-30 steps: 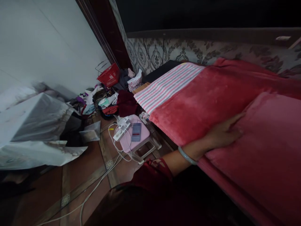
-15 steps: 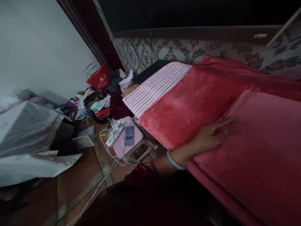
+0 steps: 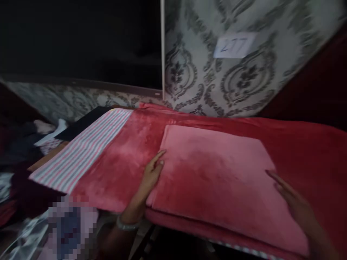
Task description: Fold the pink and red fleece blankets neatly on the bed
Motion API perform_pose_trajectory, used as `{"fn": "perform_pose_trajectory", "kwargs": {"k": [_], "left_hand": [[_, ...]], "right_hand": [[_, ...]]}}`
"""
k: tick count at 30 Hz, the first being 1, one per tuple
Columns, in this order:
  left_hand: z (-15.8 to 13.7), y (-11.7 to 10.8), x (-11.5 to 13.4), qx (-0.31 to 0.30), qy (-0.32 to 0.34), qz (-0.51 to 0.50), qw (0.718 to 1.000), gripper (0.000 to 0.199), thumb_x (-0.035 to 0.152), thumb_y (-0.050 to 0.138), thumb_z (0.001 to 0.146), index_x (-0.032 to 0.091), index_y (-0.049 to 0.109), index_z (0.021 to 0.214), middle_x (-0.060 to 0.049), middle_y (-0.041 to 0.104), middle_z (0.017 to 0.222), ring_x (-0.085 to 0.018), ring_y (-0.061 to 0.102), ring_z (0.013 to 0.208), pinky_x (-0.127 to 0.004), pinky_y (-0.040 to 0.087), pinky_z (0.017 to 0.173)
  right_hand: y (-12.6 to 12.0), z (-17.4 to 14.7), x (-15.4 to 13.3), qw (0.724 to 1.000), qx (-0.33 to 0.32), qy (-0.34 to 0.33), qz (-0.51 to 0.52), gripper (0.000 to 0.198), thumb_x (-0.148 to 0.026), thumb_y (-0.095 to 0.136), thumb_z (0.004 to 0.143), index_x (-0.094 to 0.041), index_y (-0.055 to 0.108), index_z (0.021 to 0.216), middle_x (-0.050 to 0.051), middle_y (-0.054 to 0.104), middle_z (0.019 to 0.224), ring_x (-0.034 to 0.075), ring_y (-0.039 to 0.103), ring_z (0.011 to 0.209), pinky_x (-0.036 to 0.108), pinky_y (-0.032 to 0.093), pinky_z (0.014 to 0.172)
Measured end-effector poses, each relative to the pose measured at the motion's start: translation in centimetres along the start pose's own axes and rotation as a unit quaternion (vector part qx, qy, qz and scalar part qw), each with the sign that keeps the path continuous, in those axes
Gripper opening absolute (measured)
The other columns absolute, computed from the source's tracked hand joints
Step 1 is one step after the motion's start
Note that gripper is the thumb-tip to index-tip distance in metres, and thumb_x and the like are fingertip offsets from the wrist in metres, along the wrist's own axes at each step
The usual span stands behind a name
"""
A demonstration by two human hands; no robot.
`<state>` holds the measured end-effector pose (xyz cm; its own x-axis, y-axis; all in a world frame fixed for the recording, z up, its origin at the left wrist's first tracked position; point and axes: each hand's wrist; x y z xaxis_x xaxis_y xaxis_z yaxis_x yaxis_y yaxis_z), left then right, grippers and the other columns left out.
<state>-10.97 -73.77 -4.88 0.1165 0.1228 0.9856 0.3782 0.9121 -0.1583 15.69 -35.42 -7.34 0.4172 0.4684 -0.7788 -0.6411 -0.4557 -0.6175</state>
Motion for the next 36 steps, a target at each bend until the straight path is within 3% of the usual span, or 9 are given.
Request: {"fn": "perform_pose_trajectory", "kwargs": {"k": [3,7,12,23,29,36], "left_hand": [[0.6,-0.3,-0.1,0.004,-0.003,-0.009,1.0,0.05,0.044,0.066,0.081,0.023,0.07,0.126,-0.006,0.066,0.139,-0.028,0.054,0.136,-0.044,0.035,0.12],[1.3,-0.5,-0.2,0.008,0.012,-0.023,1.0,0.054,0.048,0.071,0.075,0.021,0.072,0.121,-0.007,0.066,0.139,-0.03,0.053,0.138,-0.045,0.034,0.121],[1.5,-0.8,0.5,0.002,0.015,-0.013,1.0,0.052,0.047,0.073,0.073,0.022,0.073,0.118,-0.007,0.065,0.141,-0.029,0.05,0.14,-0.044,0.032,0.121],[1.7,-1.3,2.5,-0.005,0.01,0.007,1.0,0.043,0.034,0.074,0.072,0.017,0.074,0.112,-0.014,0.066,0.138,-0.03,0.053,0.138,-0.045,0.033,0.12],[2.5,-1.5,7.0,-0.001,0.071,-0.023,0.997,0.047,0.038,0.077,0.068,0.016,0.075,0.109,-0.014,0.066,0.138,-0.031,0.049,0.141,-0.043,0.033,0.12],[1.6,-0.1,14.4,-0.013,0.13,-0.068,0.989,0.058,0.044,0.081,0.06,0.018,0.076,0.111,-0.01,0.067,0.137,-0.032,0.055,0.134,-0.042,0.039,0.117]], "right_hand": [[0.6,0.2,-0.7,0.994,-0.008,0.044,0.098,0.056,-0.067,0.06,0.08,-0.037,0.073,0.125,0.001,0.062,0.143,0.032,0.043,0.144,0.046,0.035,0.121],[1.0,0.3,-1.5,0.988,-0.037,0.015,0.15,0.065,-0.069,0.06,0.081,-0.032,0.068,0.134,0.001,0.054,0.15,0.03,0.038,0.147,0.047,0.028,0.123],[1.2,0.7,-1.4,0.986,-0.068,-0.02,0.152,0.07,-0.068,0.063,0.078,-0.033,0.064,0.139,0.001,0.05,0.152,0.031,0.037,0.147,0.046,0.034,0.12],[1.5,1.4,-3.2,0.987,-0.034,-0.035,0.151,0.057,-0.048,0.064,0.076,-0.028,0.071,0.129,0.004,0.06,0.143,0.031,0.049,0.14,0.048,0.038,0.117],[-2.2,0.6,-6.9,0.981,-0.023,-0.054,0.182,0.054,-0.04,0.069,0.077,-0.026,0.072,0.128,0.004,0.063,0.141,0.031,0.054,0.136,0.045,0.04,0.116],[-10.3,2.5,-11.1,0.979,0.007,-0.109,0.173,0.05,-0.034,0.072,0.077,-0.027,0.073,0.127,0.001,0.063,0.141,0.029,0.055,0.134,0.046,0.037,0.119]]}}
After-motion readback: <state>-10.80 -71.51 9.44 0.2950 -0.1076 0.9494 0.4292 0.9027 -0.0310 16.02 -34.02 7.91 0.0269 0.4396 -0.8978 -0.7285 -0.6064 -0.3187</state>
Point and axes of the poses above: each hand's wrist, its own z-axis towards the middle knuckle, its own y-axis out of the palm, x = y × z
